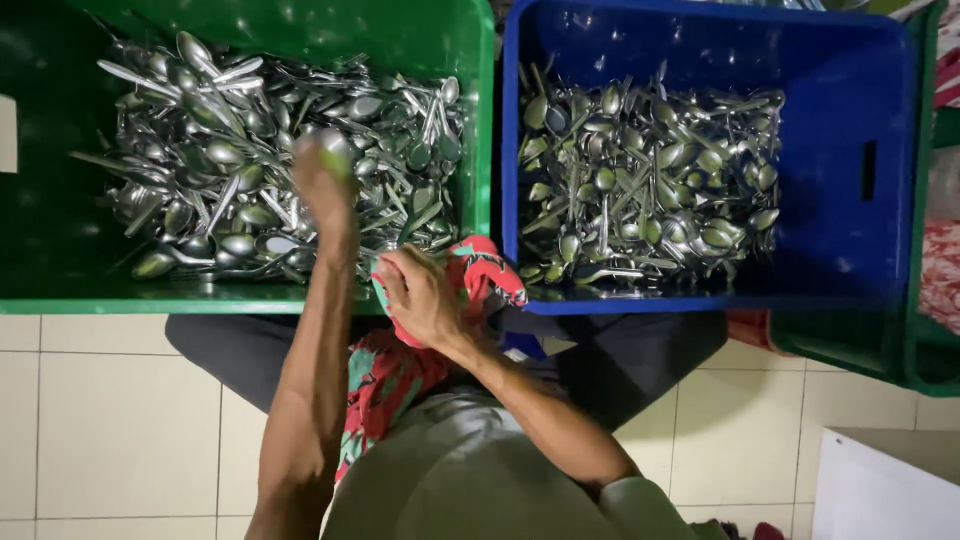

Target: Polishing metal spoons one by one using a patterned cloth and transferring them between bins.

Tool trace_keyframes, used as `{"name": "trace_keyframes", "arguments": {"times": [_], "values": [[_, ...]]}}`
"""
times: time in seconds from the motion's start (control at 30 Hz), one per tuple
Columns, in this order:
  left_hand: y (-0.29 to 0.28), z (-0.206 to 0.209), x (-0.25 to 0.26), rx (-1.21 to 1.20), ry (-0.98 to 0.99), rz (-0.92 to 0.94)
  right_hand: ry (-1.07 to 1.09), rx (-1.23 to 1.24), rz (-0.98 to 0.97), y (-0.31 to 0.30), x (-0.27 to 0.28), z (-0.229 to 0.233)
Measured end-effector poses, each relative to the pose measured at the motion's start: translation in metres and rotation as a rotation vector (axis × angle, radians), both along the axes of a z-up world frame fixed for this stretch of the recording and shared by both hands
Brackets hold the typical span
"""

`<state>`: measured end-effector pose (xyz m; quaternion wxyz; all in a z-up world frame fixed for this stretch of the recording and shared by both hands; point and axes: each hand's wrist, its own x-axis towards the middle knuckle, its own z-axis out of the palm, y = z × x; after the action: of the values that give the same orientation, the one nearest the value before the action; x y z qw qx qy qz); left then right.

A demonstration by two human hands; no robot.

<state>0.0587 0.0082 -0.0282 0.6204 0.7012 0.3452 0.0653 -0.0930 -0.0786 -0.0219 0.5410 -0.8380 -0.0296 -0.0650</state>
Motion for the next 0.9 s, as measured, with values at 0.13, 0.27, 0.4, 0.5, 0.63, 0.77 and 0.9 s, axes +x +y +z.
{"name": "trace_keyframes", "arguments": {"times": [0.13, 0.27, 0.4, 0.5, 0.63, 0.77, 0.9], "values": [[-0.059, 0.080, 0.014, -0.274, -0.156, -0.698, -0.012, -0.040, 0.015, -0.001, -0.003, 0.018], [-0.062, 0.027, 0.063, -0.057, -0.494, -0.834, -0.122, 0.004, -0.059, -0.009, -0.009, 0.045], [-0.021, -0.096, 0.077, 0.651, -0.290, -0.925, -0.157, 0.006, -0.051, -0.008, -0.009, 0.019], [0.004, -0.222, 0.065, 1.012, 0.225, -1.101, -0.312, 0.003, -0.126, -0.007, -0.007, 0.005], [0.003, -0.350, 0.082, 1.999, -0.905, -0.131, -0.319, 0.018, -0.130, -0.008, -0.003, 0.011], [-0.020, -0.311, 0.081, 2.125, -0.816, -0.109, -0.304, 0.041, -0.144, -0.007, 0.000, 0.014], [-0.019, -0.381, 0.097, 2.135, -0.771, -0.008, -0.322, 0.054, -0.129, -0.009, 0.001, 0.015]]}}
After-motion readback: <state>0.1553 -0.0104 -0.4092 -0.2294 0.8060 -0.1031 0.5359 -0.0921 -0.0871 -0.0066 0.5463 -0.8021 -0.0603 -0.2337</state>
